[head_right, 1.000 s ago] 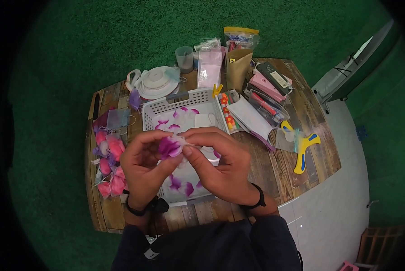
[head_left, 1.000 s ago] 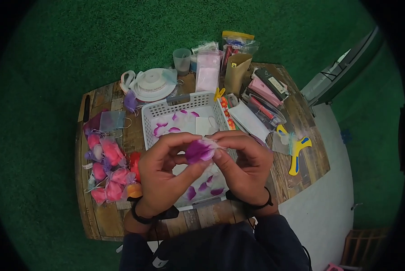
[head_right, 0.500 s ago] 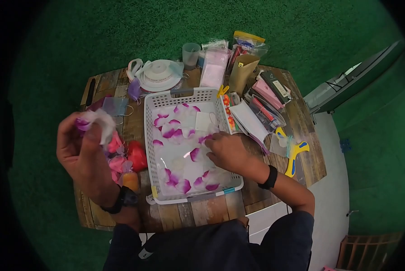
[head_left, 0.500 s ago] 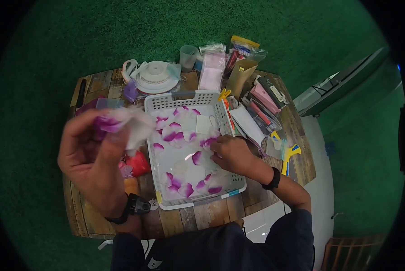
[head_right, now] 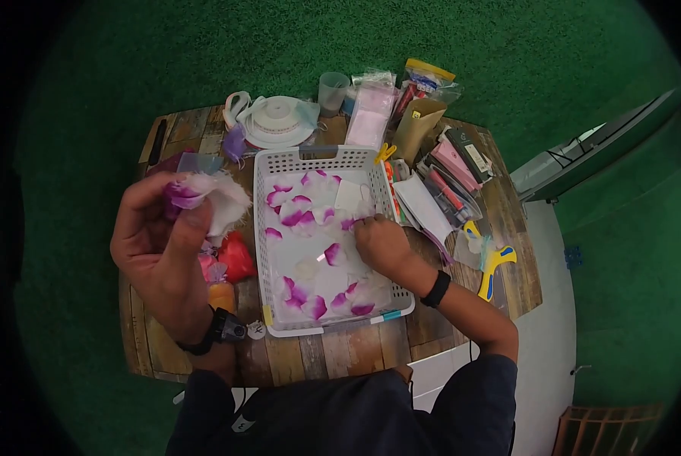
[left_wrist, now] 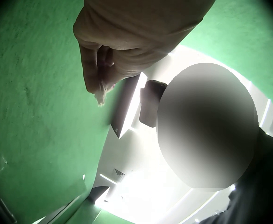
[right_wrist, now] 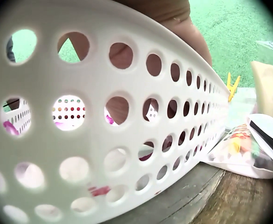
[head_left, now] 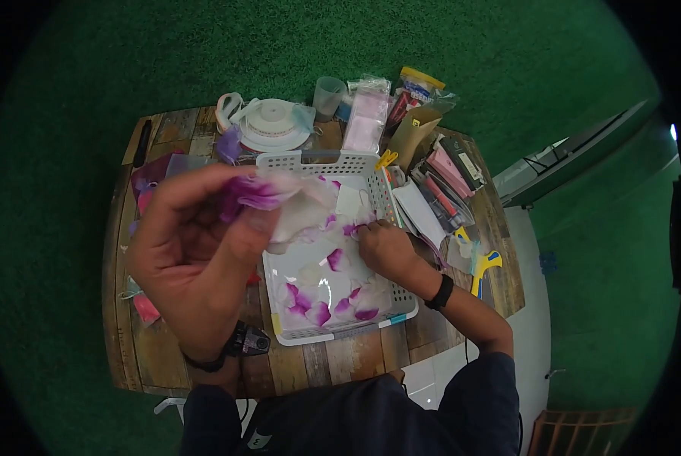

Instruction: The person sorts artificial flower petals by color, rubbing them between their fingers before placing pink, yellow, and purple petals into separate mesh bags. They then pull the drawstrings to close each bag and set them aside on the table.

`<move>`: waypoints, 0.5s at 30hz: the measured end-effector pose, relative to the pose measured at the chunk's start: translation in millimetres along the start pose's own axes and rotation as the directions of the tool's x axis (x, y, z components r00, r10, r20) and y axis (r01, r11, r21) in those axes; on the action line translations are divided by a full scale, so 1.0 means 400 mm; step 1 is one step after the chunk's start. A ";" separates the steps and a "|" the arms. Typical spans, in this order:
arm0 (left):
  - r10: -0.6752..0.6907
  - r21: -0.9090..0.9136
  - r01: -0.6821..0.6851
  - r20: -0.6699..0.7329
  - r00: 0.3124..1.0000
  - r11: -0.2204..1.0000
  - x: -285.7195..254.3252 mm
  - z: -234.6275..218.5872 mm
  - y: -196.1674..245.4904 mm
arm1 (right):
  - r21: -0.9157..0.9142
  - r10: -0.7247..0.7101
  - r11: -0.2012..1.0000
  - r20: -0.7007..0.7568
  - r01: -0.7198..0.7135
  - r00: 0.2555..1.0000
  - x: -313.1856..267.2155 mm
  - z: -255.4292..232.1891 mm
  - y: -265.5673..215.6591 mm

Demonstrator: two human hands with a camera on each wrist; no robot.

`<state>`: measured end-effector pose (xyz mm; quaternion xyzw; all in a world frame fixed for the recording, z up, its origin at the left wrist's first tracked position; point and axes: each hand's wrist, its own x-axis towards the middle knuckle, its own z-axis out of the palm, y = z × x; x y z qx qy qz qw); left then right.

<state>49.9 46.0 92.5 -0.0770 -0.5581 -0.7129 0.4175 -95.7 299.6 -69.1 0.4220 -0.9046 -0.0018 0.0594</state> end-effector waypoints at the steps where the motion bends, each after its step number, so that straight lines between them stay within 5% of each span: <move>1: -0.003 0.001 0.003 0.032 0.999 1.000 -0.003 0.003 -0.004 | 0.001 0.010 1.000 -0.016 -0.010 1.000 0.005 0.001 -0.002; 9: 0.027 0.033 -0.032 0.133 0.991 0.999 -0.011 0.012 -0.011 | 0.008 0.024 1.000 -0.126 -0.024 0.992 0.018 -0.003 -0.013; 11: 0.009 0.064 -0.017 0.120 0.993 0.998 -0.010 0.009 -0.010 | 0.150 0.145 0.981 -0.123 -0.126 0.982 0.027 -0.035 -0.017; 15: -0.021 0.053 0.014 0.124 0.992 0.998 -0.003 0.008 -0.008 | 0.389 0.214 0.917 -0.299 -0.086 0.930 0.025 -0.133 -0.034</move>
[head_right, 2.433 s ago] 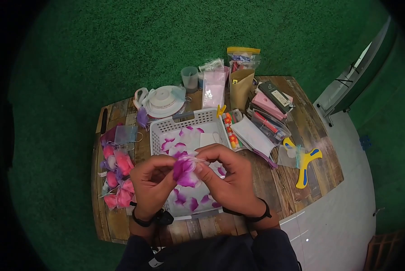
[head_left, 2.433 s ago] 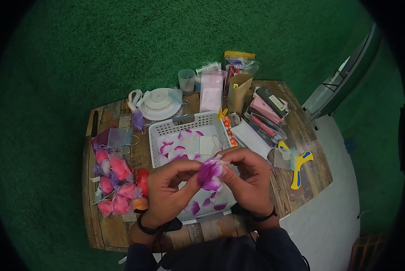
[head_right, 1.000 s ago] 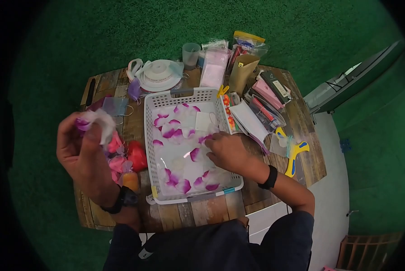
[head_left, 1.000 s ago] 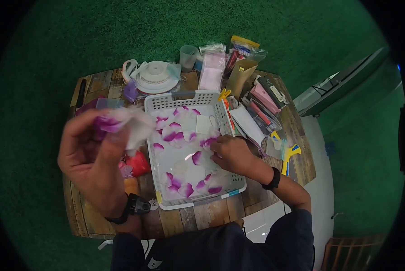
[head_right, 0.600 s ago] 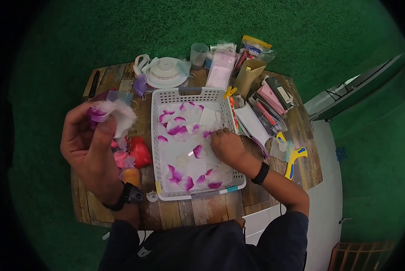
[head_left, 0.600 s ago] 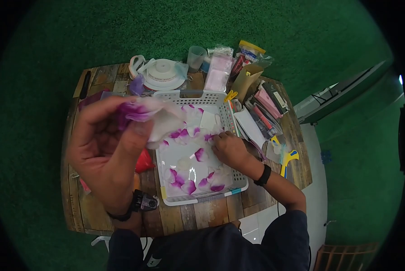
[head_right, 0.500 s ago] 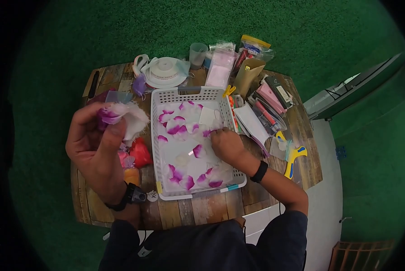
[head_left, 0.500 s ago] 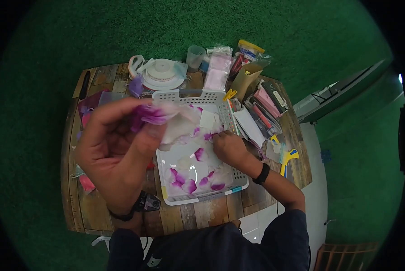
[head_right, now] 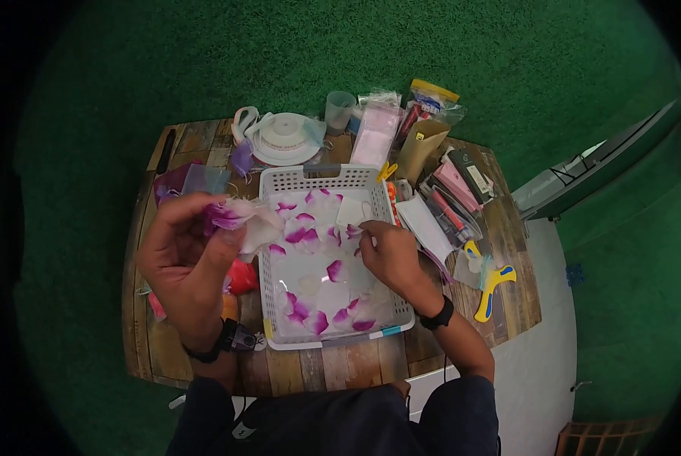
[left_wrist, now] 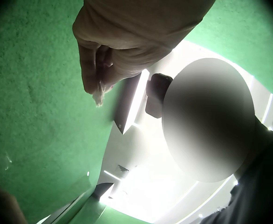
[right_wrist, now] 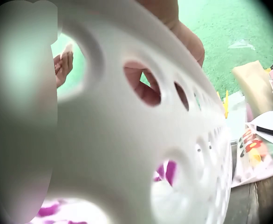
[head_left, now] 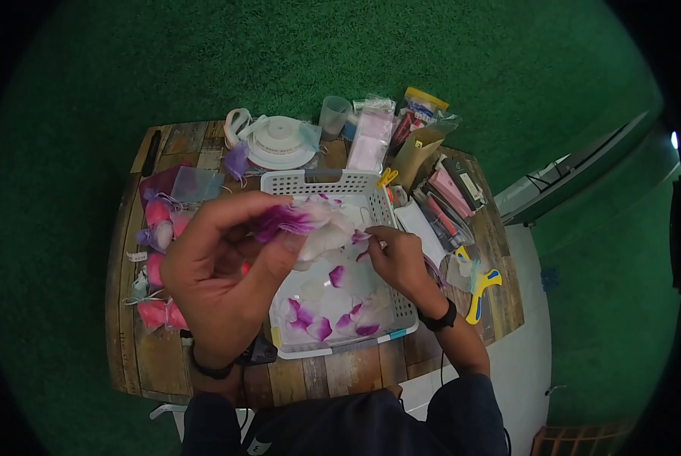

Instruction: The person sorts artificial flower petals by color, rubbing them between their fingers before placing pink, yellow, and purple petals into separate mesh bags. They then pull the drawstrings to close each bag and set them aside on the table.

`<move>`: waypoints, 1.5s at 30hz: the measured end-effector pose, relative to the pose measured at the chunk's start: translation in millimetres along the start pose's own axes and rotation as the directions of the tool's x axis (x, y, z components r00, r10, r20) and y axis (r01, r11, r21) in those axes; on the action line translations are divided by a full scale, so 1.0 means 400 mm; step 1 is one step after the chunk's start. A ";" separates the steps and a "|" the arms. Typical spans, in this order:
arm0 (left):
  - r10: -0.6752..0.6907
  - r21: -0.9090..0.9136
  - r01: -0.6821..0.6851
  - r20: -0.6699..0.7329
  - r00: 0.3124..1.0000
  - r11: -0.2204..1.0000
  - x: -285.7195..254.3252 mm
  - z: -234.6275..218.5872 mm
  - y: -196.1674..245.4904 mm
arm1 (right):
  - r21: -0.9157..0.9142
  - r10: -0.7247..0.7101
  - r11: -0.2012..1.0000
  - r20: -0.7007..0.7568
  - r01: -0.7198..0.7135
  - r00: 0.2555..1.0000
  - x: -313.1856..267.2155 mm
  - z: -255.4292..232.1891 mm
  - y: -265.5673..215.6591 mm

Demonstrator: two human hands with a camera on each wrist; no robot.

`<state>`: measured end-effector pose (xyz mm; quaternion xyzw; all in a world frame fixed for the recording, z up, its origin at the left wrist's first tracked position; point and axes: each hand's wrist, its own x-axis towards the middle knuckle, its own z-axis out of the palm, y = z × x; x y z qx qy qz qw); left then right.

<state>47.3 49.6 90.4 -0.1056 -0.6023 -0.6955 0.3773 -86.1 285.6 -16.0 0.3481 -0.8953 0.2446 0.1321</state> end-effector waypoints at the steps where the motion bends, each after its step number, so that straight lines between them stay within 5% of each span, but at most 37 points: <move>1: -0.010 -0.004 0.010 0.010 1.000 1.000 0.002 0.001 -0.002 | 0.151 0.147 0.977 0.026 -0.149 0.989 0.003 -0.024 -0.015; 2: -0.021 -0.008 0.021 0.022 1.000 1.000 0.006 0.003 -0.005 | 0.292 0.286 0.910 0.073 -0.294 0.956 0.005 -0.040 -0.020; 6: -0.038 -0.029 0.040 0.036 0.999 0.999 0.013 0.014 -0.029 | 0.591 0.287 0.763 0.057 -0.264 0.956 -0.001 -0.071 -0.012; 8: -0.090 -0.019 0.091 0.051 0.995 0.996 0.013 0.024 -0.038 | 0.739 0.339 0.546 0.237 -0.395 0.911 -0.007 -0.097 -0.026; 14: -0.318 0.048 0.315 0.160 0.934 0.948 0.014 0.064 -0.066 | 0.892 0.278 0.328 0.224 -0.311 0.934 -0.015 -0.131 -0.070; 20: -0.385 0.144 0.359 0.248 0.889 0.922 0.004 0.092 -0.133 | 0.961 0.296 0.179 0.153 -0.213 0.943 -0.006 -0.188 -0.137; 24: -0.387 0.128 0.366 0.251 0.887 0.922 0.002 0.096 -0.125 | 0.961 0.267 0.205 0.126 -0.184 0.955 -0.013 -0.206 -0.162; 35: -0.316 0.123 0.292 0.305 0.898 0.949 0.002 0.092 -0.110 | 0.730 0.164 0.676 -0.017 -0.100 0.986 0.001 -0.174 -0.174; 45: -0.269 0.225 0.198 0.352 0.896 0.954 0.003 0.096 -0.081 | 0.741 0.200 0.665 -0.057 -0.093 0.978 0.019 -0.169 -0.188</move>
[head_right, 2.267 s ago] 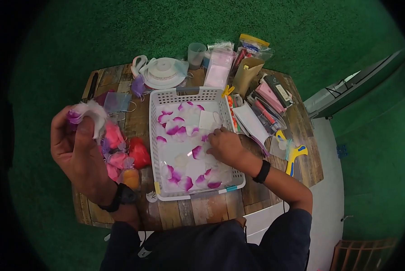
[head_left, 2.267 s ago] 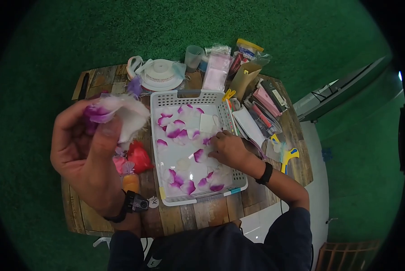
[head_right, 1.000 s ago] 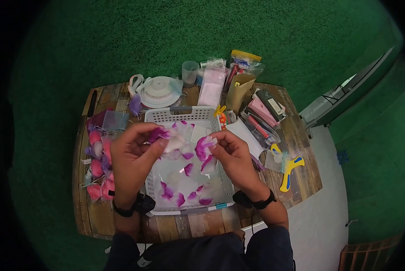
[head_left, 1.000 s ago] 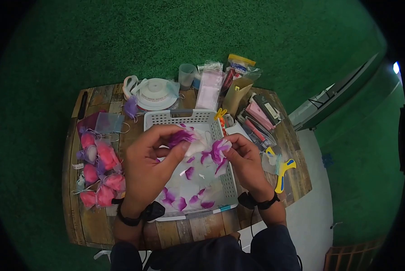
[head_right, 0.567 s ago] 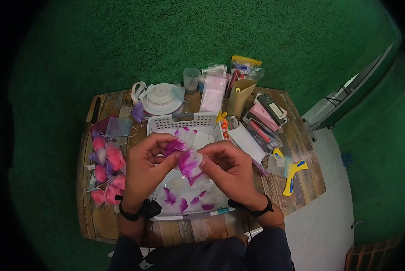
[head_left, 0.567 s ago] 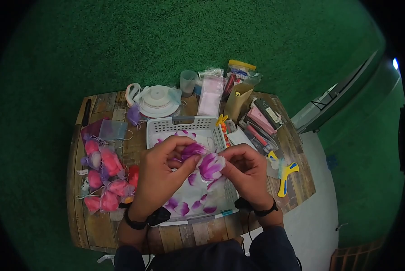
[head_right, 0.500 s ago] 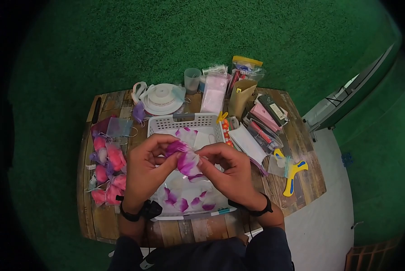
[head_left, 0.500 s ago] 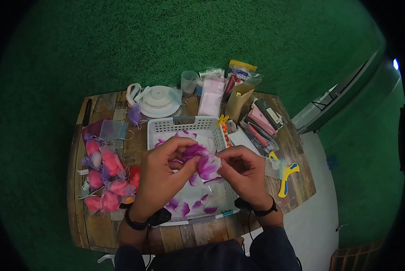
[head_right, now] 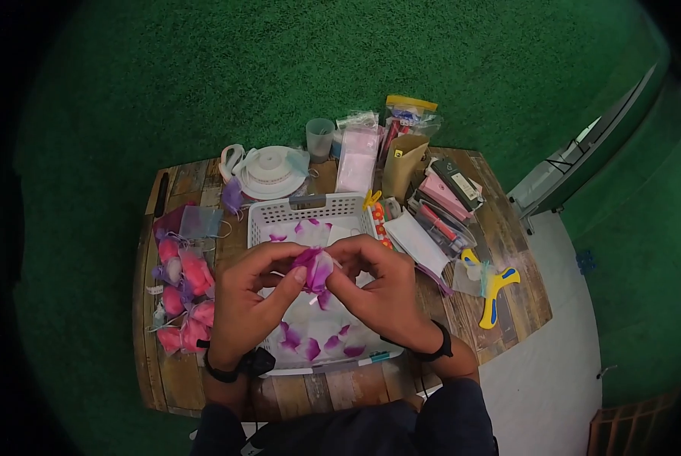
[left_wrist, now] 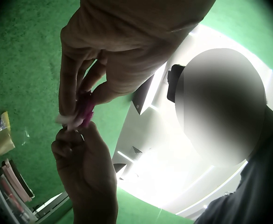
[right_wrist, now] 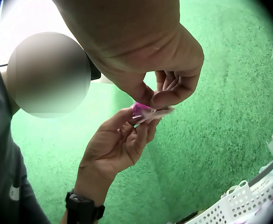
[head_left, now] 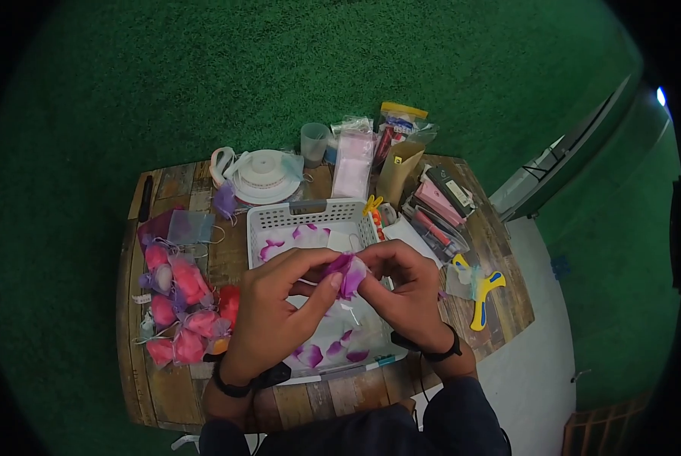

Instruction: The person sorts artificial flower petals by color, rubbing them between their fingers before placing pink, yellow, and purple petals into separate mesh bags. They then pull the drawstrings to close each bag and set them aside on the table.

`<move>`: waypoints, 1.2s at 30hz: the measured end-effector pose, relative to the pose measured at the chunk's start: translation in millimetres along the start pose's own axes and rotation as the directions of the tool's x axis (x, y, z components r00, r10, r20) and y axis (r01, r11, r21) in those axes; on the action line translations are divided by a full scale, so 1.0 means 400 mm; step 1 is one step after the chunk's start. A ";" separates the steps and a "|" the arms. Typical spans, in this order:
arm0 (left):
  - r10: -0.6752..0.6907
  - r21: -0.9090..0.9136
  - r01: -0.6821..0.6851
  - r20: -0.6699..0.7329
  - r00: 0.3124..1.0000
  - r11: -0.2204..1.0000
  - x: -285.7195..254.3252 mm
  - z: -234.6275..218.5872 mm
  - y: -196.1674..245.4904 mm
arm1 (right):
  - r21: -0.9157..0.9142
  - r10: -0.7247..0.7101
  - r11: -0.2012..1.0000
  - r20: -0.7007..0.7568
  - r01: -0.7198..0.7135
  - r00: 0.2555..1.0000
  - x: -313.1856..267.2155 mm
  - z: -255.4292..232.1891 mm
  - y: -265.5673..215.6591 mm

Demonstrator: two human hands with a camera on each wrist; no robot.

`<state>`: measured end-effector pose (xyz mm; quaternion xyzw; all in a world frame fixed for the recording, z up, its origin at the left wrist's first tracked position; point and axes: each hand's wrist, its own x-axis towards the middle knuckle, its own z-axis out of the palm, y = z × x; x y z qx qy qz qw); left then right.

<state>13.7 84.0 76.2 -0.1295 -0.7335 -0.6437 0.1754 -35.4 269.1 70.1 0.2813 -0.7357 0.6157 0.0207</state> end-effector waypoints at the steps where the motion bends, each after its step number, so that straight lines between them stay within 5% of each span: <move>1: 0.003 0.002 -0.003 0.009 1.000 1.000 0.002 0.001 0.006 | -0.030 -0.006 1.000 -0.010 0.006 1.000 0.001 0.002 -0.002; 7: 0.070 0.038 -0.072 0.063 0.996 0.997 0.000 0.014 0.014 | -0.149 -0.113 0.983 -0.047 0.105 0.992 -0.001 0.004 -0.015; 12: 0.001 0.022 0.000 -0.019 1.000 1.000 -0.008 0.015 -0.008 | -0.190 -0.178 0.969 -0.081 0.161 0.981 -0.005 0.005 -0.036; 17: -0.051 -0.064 0.048 -0.051 0.997 0.997 -0.010 0.004 -0.008 | -0.029 -0.054 0.998 -0.055 0.053 0.997 -0.013 -0.009 -0.043; 30: -0.084 -0.166 0.069 -0.085 0.993 0.984 -0.015 0.001 0.007 | 0.071 -0.025 0.997 -0.120 0.034 0.992 -0.007 -0.009 -0.054; 33: -0.099 -0.217 0.087 -0.049 0.994 0.972 -0.018 -0.001 0.019 | 0.162 0.041 0.986 -0.071 -0.029 0.997 0.000 -0.015 -0.042; 35: -0.096 -0.201 0.087 -0.035 0.995 0.976 -0.019 -0.006 0.015 | 0.350 0.206 0.899 0.192 -0.263 0.960 0.003 -0.034 -0.045; 36: -0.092 -0.190 0.086 -0.025 0.995 0.978 -0.019 -0.007 0.012 | 0.352 0.212 0.897 0.189 -0.268 0.959 0.005 -0.036 -0.046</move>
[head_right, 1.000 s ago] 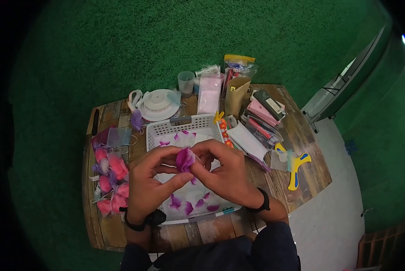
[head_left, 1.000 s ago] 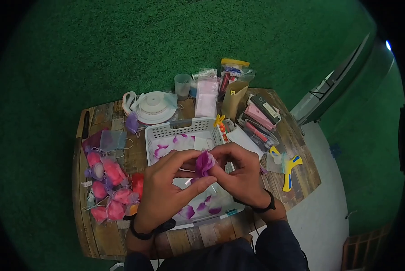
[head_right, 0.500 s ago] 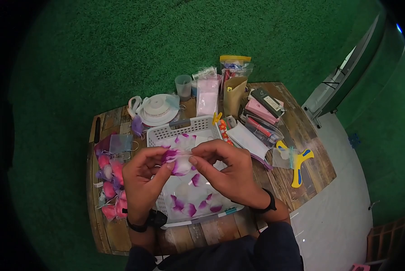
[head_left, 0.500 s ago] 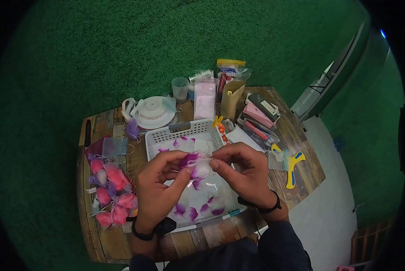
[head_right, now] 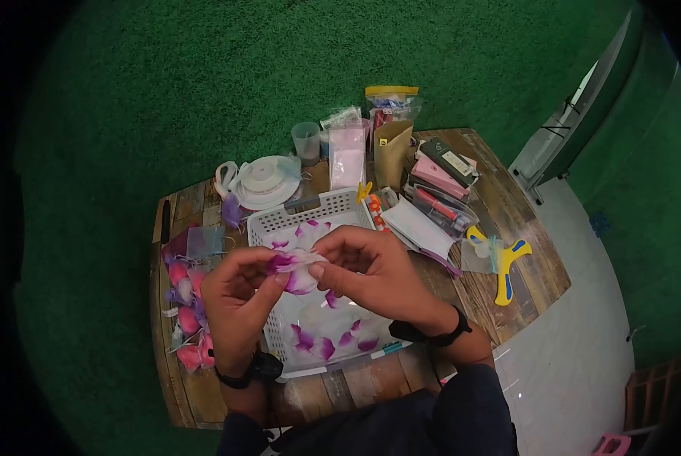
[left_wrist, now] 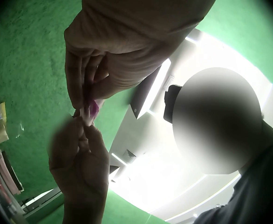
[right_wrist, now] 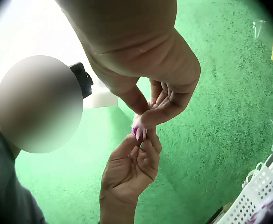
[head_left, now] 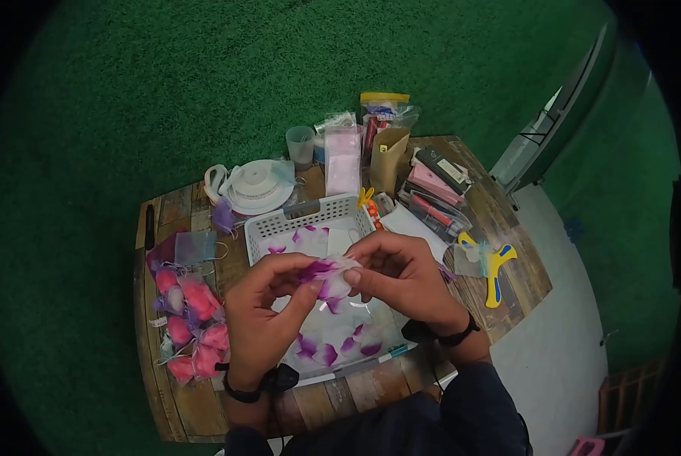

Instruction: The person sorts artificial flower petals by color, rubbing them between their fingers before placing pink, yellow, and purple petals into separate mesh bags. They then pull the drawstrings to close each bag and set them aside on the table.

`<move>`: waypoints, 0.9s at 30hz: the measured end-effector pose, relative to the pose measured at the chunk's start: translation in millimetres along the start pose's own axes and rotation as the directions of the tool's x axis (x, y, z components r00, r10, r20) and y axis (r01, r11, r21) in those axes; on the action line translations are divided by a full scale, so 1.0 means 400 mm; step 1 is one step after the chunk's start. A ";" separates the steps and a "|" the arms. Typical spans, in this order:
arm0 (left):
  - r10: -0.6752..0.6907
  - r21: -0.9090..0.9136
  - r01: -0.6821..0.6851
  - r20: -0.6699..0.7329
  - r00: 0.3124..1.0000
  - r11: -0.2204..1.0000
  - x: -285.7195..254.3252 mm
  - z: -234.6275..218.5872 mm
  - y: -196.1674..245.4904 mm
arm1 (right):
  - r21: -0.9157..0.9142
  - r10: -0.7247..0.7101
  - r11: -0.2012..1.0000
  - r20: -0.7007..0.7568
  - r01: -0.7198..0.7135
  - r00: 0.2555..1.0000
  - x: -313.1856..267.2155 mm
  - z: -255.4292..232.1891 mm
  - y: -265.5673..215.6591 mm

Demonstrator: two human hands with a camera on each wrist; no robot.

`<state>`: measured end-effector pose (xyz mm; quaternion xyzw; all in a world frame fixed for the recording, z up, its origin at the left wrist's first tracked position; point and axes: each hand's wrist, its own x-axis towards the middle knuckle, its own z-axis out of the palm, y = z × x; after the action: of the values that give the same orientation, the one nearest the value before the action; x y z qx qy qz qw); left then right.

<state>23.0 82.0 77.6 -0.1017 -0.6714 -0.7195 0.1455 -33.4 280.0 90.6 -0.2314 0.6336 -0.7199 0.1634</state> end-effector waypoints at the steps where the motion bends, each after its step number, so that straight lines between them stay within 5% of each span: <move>1: -0.010 -0.001 0.010 0.003 1.000 1.000 0.001 -0.002 -0.003 | 0.019 -0.012 1.000 0.016 0.012 1.000 0.000 -0.001 0.000; 6: 0.072 0.020 -0.074 0.078 0.994 0.997 0.008 -0.013 -0.013 | -0.014 -0.114 0.993 0.021 0.115 0.993 0.001 -0.002 0.013; 10: 0.048 -0.087 -0.040 0.094 0.994 0.995 0.000 -0.012 -0.007 | -0.051 -0.053 0.997 0.046 0.055 0.998 0.002 0.004 0.006; 13: 0.019 -0.215 -0.002 0.075 0.997 0.977 0.005 -0.001 0.001 | -0.097 -0.199 0.976 -0.015 0.197 0.980 0.007 0.011 0.008; 15: 0.020 -0.234 0.002 0.093 0.995 0.972 0.005 0.000 0.002 | -0.383 -0.424 0.821 0.086 0.423 0.902 0.017 0.000 0.007; 18: 0.010 -0.236 0.015 0.107 0.994 0.972 0.004 -0.002 0.001 | -0.256 -0.385 0.891 0.017 0.376 0.923 0.007 0.018 0.011; 21: -0.017 -0.204 0.042 0.124 0.992 0.978 0.004 -0.001 0.001 | -0.361 -0.298 0.893 -0.031 0.267 0.954 -0.012 0.040 -0.005; 25: 0.033 -0.169 -0.016 0.102 0.994 0.986 0.001 -0.014 -0.004 | -0.350 -0.338 0.881 0.005 0.318 0.941 -0.011 0.051 -0.022; 27: 0.041 -0.167 -0.023 0.107 0.993 0.986 -0.001 -0.022 -0.006 | -0.324 -0.148 0.933 0.050 0.156 0.988 -0.011 0.045 -0.035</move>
<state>23.1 73.2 74.5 -0.1638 -0.6148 -0.7635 0.1107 -19.0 269.2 105.6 -0.3124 0.7222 -0.6126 0.0745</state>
